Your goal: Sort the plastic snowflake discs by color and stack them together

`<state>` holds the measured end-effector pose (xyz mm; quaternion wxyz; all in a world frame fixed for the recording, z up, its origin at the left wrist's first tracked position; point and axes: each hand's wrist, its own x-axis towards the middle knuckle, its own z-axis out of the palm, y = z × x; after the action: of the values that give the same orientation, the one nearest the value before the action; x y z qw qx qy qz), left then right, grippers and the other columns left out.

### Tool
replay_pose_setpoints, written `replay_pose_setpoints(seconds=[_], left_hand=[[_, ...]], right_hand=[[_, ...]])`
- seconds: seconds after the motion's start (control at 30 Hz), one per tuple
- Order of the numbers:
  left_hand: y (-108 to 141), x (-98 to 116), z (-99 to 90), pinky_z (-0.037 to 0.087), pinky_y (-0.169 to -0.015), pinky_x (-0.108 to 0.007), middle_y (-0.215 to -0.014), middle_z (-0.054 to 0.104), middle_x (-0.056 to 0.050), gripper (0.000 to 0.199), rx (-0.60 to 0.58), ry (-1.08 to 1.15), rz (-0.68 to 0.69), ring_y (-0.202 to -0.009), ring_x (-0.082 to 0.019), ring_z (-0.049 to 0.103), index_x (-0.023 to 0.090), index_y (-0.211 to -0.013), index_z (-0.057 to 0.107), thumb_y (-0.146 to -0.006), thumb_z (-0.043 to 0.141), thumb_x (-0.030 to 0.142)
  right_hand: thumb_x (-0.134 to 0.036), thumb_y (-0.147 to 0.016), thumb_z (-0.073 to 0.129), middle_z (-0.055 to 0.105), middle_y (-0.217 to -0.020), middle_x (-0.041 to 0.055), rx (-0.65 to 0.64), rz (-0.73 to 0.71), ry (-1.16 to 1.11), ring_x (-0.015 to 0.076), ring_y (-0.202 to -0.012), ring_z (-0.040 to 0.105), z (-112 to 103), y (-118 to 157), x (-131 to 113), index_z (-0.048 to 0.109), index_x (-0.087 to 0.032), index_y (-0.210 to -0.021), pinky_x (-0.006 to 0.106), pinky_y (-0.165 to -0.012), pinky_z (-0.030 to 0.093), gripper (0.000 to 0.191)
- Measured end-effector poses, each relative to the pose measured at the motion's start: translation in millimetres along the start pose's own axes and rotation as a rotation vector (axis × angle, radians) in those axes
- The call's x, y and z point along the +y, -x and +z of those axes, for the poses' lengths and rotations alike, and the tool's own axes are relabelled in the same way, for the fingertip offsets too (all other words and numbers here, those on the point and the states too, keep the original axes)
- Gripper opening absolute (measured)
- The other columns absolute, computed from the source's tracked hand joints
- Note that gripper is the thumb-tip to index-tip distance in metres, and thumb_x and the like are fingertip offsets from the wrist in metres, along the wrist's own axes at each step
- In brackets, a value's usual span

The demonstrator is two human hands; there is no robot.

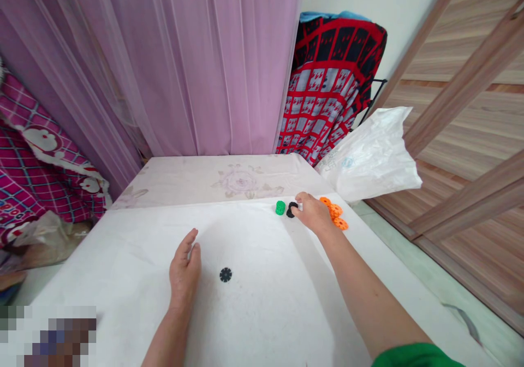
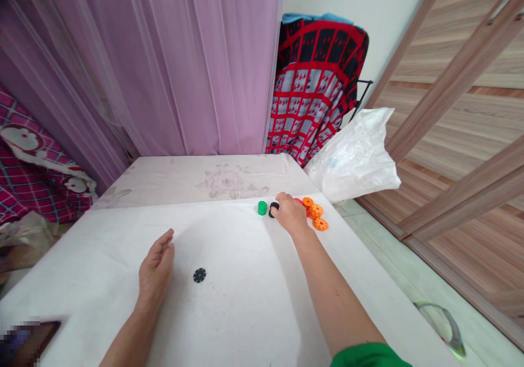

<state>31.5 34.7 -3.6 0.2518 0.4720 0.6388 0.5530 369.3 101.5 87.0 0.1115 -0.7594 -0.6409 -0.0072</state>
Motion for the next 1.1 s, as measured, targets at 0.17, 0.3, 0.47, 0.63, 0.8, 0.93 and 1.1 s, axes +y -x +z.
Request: replay_pose_setpoints(seconds=[0.17,0.3,0.47,0.63,0.8,0.93,1.1], left_hand=[[-0.8,-1.3,2.8,0.039,-0.111,-0.04,-0.128,0.065,-0.006,0.036,0.014,0.024,0.001,-0.122,-0.02,0.058,0.024,-0.12,0.064,-0.086,0.052,0.03],[-2.0,-3.2,3.7,0.042,-0.109,-0.039,-0.126,0.067,-0.006,0.035,0.019,0.04,0.007,-0.12,-0.019,0.06,0.023,-0.117,0.064,-0.086,0.051,0.028],[-1.9,-2.1,2.9,0.044,-0.106,-0.038,-0.124,0.068,-0.006,0.035,0.015,0.027,0.016,-0.118,-0.019,0.061,0.023,-0.118,0.064,-0.086,0.051,0.029],[-2.8,-4.3,2.0,0.043,-0.107,-0.039,-0.126,0.066,-0.007,0.036,0.009,0.023,0.021,-0.119,-0.02,0.06,0.023,-0.119,0.064,-0.086,0.052,0.03],[-3.4,-8.3,3.1,0.042,-0.109,-0.039,-0.129,0.065,-0.007,0.036,0.012,0.033,0.045,-0.121,-0.02,0.059,0.023,-0.12,0.063,-0.086,0.053,0.032],[-2.9,-7.5,3.3,0.04,-0.11,-0.039,-0.128,0.066,-0.005,0.036,0.003,0.004,0.043,-0.122,-0.02,0.059,0.025,-0.12,0.064,-0.086,0.053,0.032],[-2.7,-6.8,2.4,0.039,-0.112,-0.039,-0.128,0.066,-0.005,0.036,0.001,-0.001,0.033,-0.122,-0.021,0.058,0.025,-0.119,0.064,-0.086,0.052,0.032]], right_hand=[[-0.016,-0.086,0.05,0.068,-0.097,0.0018,-0.029,-0.238,-0.269,0.0136,-0.079,0.061,15.6,62.4,-45.6,0.065,-0.021,-0.092,0.024,-0.073,0.04,0.018],[-0.029,-0.084,0.061,0.068,-0.1,-0.0006,-0.275,-0.485,-0.44,0.0132,-0.086,0.062,36.2,117.1,-96.0,0.066,-0.025,-0.102,0.022,-0.077,0.042,0.019],[-0.033,-0.082,0.064,0.065,-0.106,0.0025,-0.302,-0.539,-0.361,0.0172,-0.101,0.059,49.1,140.3,-132.3,0.067,-0.025,-0.104,0.025,-0.085,0.043,0.023],[-0.026,-0.079,0.061,0.066,-0.099,0.003,-0.294,-0.455,-0.297,0.0172,-0.093,0.061,52.2,139.5,-141.2,0.067,-0.023,-0.097,0.025,-0.078,0.043,0.019],[-0.027,-0.079,0.061,0.067,-0.095,0.0007,-0.199,-0.353,-0.361,0.0143,-0.084,0.061,41.5,111.6,-100.4,0.066,-0.023,-0.093,0.023,-0.076,0.042,0.015],[-0.029,-0.081,0.059,0.068,-0.1,0.0016,0.004,-0.126,-0.337,0.0139,-0.076,0.06,24.3,61.2,-41.5,0.066,-0.022,-0.098,0.025,-0.07,0.043,0.019],[-0.034,-0.083,0.06,0.069,-0.102,0.0045,0.104,0.015,-0.18,0.0185,-0.089,0.063,11.2,7.0,2.5,0.068,-0.021,-0.098,0.027,-0.073,0.043,0.021]])
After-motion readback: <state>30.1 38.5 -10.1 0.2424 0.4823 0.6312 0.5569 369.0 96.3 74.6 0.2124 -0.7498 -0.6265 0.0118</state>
